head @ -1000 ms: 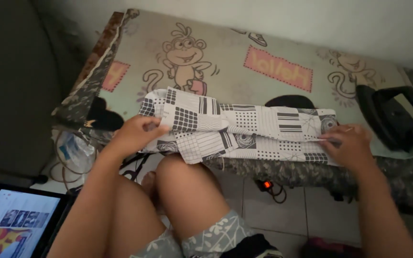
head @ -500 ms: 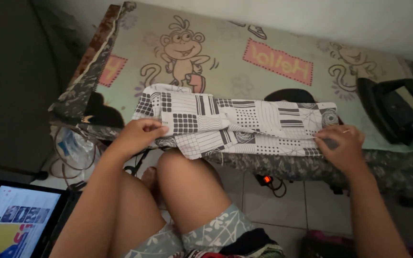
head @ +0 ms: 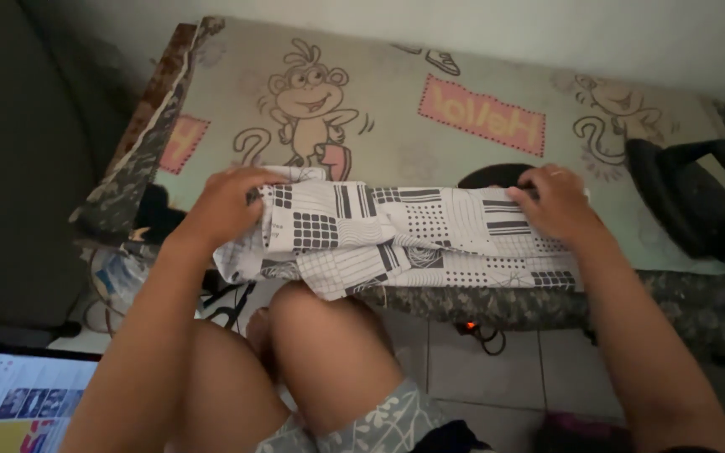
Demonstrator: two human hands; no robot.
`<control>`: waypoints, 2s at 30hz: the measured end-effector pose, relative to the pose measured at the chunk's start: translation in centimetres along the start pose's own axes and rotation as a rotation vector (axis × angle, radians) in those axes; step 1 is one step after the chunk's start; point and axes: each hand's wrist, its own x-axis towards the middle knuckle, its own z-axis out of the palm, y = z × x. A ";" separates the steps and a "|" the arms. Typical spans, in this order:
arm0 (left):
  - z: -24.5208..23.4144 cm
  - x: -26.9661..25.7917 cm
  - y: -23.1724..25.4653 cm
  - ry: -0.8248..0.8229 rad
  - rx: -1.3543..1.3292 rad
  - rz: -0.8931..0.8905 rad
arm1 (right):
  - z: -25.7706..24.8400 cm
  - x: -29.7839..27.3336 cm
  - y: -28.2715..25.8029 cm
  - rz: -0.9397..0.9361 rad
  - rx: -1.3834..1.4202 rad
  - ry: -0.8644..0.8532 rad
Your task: Iron and fold a patterned button-down shirt.
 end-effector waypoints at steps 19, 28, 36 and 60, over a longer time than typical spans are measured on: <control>-2.1 3.2 0.2 0.039 -0.160 -0.234 | -0.9 0.1 1.6 0.375 -0.080 -0.168; 0.1 1.6 -1.8 0.034 0.343 -0.348 | -1.5 -6.8 3.6 0.579 -0.186 0.037; 3.1 1.6 4.6 0.144 -0.049 -0.558 | -2.8 -9.3 -0.8 1.113 -0.011 -0.063; -3.1 -3.2 0.6 -0.212 -1.680 -0.806 | -7.3 10.3 -33.8 0.363 0.924 -0.118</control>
